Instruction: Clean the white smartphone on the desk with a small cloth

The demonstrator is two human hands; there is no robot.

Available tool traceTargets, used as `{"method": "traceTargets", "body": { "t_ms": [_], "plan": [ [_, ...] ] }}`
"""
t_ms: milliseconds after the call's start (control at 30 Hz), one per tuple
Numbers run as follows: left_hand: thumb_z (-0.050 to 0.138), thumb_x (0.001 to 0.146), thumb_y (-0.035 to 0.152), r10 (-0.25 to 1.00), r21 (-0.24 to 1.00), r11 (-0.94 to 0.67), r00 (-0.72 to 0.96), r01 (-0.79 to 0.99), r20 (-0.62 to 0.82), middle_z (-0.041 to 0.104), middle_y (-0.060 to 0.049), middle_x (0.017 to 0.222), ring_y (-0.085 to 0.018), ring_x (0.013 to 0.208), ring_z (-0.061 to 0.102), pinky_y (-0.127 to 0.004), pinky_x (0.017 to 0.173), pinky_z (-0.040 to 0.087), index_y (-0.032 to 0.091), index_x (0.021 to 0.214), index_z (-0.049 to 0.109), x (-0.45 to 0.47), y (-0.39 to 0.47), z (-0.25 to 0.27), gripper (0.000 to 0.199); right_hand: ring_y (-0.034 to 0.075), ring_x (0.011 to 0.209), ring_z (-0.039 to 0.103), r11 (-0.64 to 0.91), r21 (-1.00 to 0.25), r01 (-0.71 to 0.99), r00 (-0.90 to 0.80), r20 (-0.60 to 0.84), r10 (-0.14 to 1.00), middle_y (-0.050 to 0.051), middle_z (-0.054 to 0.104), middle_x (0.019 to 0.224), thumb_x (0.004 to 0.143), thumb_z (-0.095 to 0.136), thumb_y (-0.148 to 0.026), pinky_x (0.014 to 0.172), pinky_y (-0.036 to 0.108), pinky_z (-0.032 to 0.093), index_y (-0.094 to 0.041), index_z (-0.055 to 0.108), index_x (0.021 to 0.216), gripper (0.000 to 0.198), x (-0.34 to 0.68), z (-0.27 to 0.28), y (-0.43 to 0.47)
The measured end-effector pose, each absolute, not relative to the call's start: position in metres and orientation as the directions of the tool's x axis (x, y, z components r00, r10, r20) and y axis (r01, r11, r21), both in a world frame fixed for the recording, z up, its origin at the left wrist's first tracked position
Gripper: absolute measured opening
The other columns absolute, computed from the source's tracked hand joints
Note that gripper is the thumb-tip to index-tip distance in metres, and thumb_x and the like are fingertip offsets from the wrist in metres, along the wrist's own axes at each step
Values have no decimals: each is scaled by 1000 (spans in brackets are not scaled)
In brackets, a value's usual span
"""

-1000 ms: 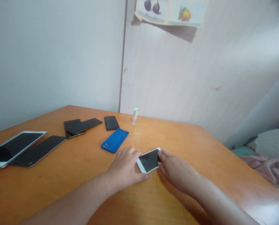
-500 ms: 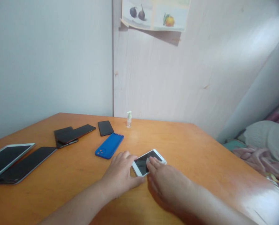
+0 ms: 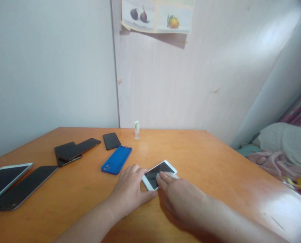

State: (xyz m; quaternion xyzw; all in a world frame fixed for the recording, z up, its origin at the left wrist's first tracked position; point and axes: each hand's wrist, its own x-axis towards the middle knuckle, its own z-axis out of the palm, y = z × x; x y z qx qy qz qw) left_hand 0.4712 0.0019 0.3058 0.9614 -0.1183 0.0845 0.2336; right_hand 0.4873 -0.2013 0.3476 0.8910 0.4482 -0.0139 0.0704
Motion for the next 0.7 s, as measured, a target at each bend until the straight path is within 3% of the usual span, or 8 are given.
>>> {"method": "traceTargets", "body": {
  "t_ms": [167,300,367,533,600,700],
  "plan": [
    [73,72,56,-185,428,-866,961,-259,206,60,-6,106,-29,105,55,-39,89,44,26,114,64,471,2,308,53,33,112,65,-795,129,593,805,-104,584,26,65,124,87,44,-9,91,40,54,-3,66,120,41,504,349,-209],
    [72,73,54,-187,429,-865,960,-260,207,60,-6,107,-29,106,55,-40,90,43,25,115,63,471,1,308,52,38,129,52,-644,152,750,660,-114,742,29,53,138,88,48,-16,105,45,45,2,62,126,45,491,350,-205],
    [72,73,54,-187,431,-865,961,-258,202,60,-7,108,-29,107,55,-40,91,43,25,116,63,471,1,308,53,37,125,55,-587,137,798,601,-115,791,27,59,133,91,44,-18,103,44,46,1,64,124,43,488,353,-204],
    [73,72,57,-176,431,-870,967,-239,183,60,-7,108,-29,107,55,-39,90,43,26,116,63,469,2,309,55,32,112,65,-809,142,570,821,-119,558,25,64,125,88,43,-11,91,40,54,-3,62,125,42,501,354,-207],
    [73,72,57,-173,432,-870,967,-238,185,61,-7,109,-29,107,55,-39,91,43,25,116,63,470,1,309,55,35,120,60,-774,159,613,790,-121,601,27,59,132,88,46,-13,98,42,50,-1,61,126,43,498,351,-205],
    [72,73,58,-171,435,-867,965,-243,198,60,-8,109,-29,107,55,-39,91,43,25,116,64,470,1,309,55,35,128,53,-605,119,787,616,-101,782,27,57,135,93,46,-22,106,43,44,-1,60,128,44,486,349,-201]
  ]
}}
